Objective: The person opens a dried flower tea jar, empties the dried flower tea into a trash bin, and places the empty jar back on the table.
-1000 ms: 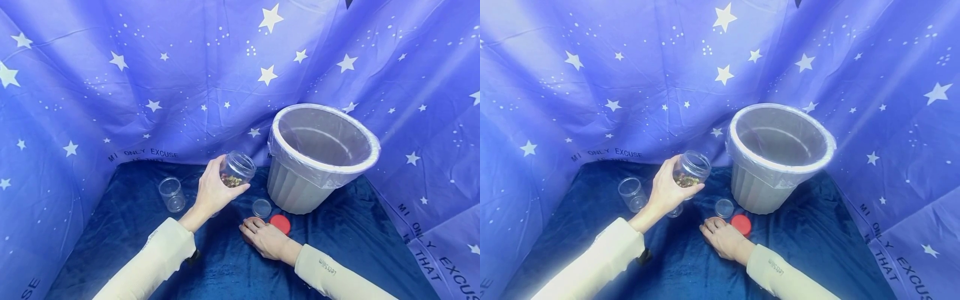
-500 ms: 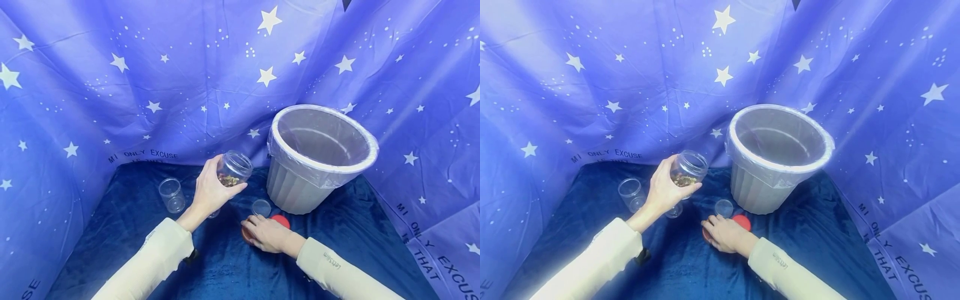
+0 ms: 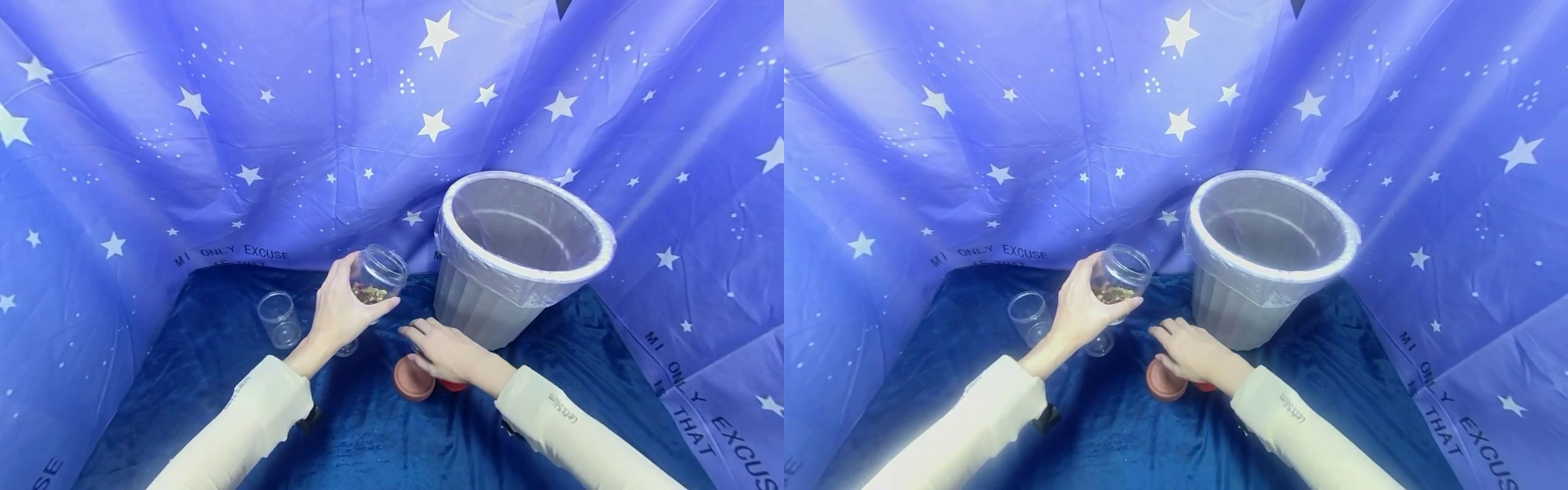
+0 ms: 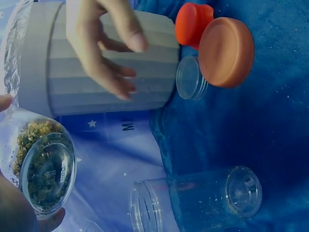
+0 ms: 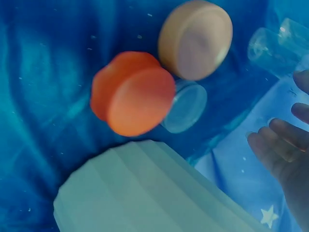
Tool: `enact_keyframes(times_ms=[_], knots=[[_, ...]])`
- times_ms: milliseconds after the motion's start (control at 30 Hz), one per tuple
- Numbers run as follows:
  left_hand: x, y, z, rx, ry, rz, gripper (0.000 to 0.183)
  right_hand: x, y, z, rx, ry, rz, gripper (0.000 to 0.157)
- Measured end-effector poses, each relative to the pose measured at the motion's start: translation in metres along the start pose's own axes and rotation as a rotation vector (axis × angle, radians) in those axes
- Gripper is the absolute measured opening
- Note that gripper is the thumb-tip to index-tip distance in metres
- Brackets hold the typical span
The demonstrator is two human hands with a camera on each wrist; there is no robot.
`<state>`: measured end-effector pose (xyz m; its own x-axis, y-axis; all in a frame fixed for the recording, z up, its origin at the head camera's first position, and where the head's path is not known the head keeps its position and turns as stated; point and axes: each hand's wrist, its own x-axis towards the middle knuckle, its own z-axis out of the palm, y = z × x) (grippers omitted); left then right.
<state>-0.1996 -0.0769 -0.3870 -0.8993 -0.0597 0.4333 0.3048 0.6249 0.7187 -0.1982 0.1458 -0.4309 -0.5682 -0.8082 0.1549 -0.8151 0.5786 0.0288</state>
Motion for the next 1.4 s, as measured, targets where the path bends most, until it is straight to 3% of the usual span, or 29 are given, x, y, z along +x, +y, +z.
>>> enact_keyframes(times_ms=[400, 733, 900, 1167, 1400], knots=[[0.004, -0.003, -0.003, -0.009, 0.042, 0.01, 0.089, 0.007, 0.011, -0.032, 0.053, 0.058, 0.08, 0.045], [0.007, -0.002, -0.006, -0.033, 0.023, -0.032, 0.087, 0.012, 0.013, -0.056, 0.112, 0.06, 0.146, 0.047], [0.009, -0.002, -0.006, -0.08, 0.037, -0.083, 0.087, 0.016, 0.011, -0.065, 0.134, 0.092, 0.157, 0.046], [0.014, -0.001, -0.01, -0.17, 0.037, -0.222, 0.087, 0.018, 0.009, -0.073, 0.146, 0.095, 0.193, 0.048], [0.018, -0.004, -0.013, -0.164, 0.053, -0.237, 0.086, 0.021, 0.005, -0.095, 0.17, 0.133, 0.195, 0.049]])
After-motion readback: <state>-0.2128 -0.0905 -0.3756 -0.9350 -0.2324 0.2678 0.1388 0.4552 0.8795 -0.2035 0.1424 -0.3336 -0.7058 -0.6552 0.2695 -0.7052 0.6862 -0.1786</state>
